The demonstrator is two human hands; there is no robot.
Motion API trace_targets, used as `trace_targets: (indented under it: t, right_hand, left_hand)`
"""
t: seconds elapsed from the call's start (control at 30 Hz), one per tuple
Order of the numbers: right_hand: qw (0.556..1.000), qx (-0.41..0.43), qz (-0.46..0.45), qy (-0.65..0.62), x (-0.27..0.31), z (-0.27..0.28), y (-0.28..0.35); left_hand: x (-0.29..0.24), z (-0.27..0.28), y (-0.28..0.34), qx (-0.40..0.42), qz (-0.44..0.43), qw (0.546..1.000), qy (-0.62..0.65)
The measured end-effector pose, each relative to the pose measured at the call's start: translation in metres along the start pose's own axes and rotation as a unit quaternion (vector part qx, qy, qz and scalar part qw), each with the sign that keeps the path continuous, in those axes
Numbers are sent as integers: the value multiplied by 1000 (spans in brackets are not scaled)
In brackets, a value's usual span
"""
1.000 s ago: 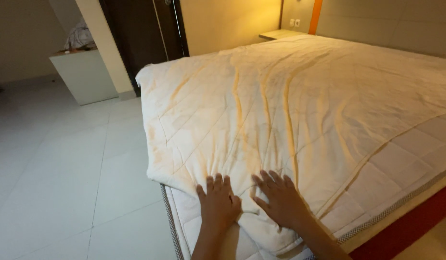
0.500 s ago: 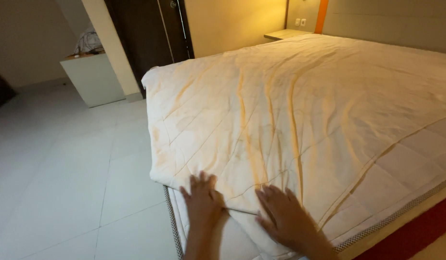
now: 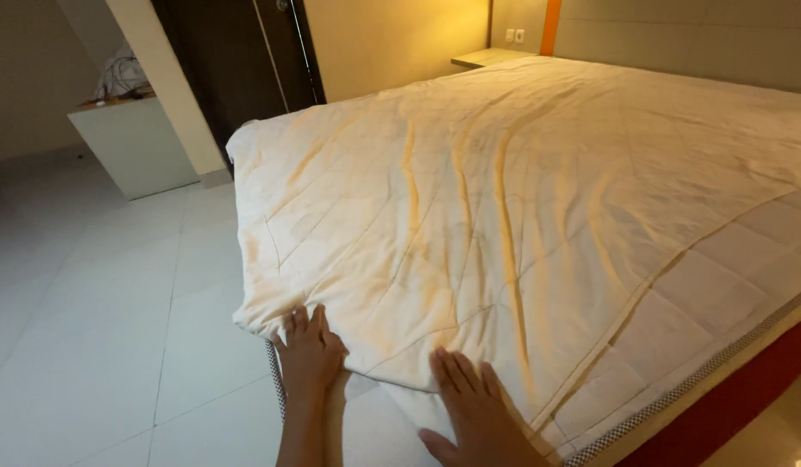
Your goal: The person smooths a white quilted bedspread on a mattress, then picks up a white sheet from a chair and spreads it over the bed. They continue to smooth and adjust the sheet across the mattress surface.
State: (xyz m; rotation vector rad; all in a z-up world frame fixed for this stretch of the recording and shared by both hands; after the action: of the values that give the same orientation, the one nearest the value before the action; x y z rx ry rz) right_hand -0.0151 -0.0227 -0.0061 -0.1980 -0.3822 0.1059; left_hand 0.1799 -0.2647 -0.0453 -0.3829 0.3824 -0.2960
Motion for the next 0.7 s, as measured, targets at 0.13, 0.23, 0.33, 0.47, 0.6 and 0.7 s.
trace_targets:
  t: [0.13,0.23,0.33,0.47,0.6,0.7]
  right_hand:
    - [998,-24,-46,-20,29,16,-34]
    - [997,-33,-18,62,41,12,-59]
    - [995,10,-7,97,48,3,-62]
    - [993,-101,39,55,46,8,-55]
    - [992,-113,43,45,53,18,-53]
    - [990,-116,45,62,46,8,-53]
  left_hand:
    - [-24,34,5,5,17,1000,8]
    - [-28,52,8,42,80,995,-35]
    - [-4,44,6,-79,91,993,18]
    - [11,7,-1,-2,59,998,6]
    - [22,-6,-2,-17,38,999,28]
    - [22,-7,-2,-21,42,998,49]
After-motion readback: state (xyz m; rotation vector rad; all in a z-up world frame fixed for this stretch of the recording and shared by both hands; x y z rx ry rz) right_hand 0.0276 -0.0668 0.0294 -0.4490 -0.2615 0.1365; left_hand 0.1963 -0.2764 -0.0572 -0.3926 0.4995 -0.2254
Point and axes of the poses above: each hand's wrist, its own y-axis away from the middle knuckle, its own z-axis out of the back of the hand, x = y × z, the point moved 8 cm from there along -y, towards the middle knuckle, and after that the axes turned 1 degree about -z, right-handed, at the moved point
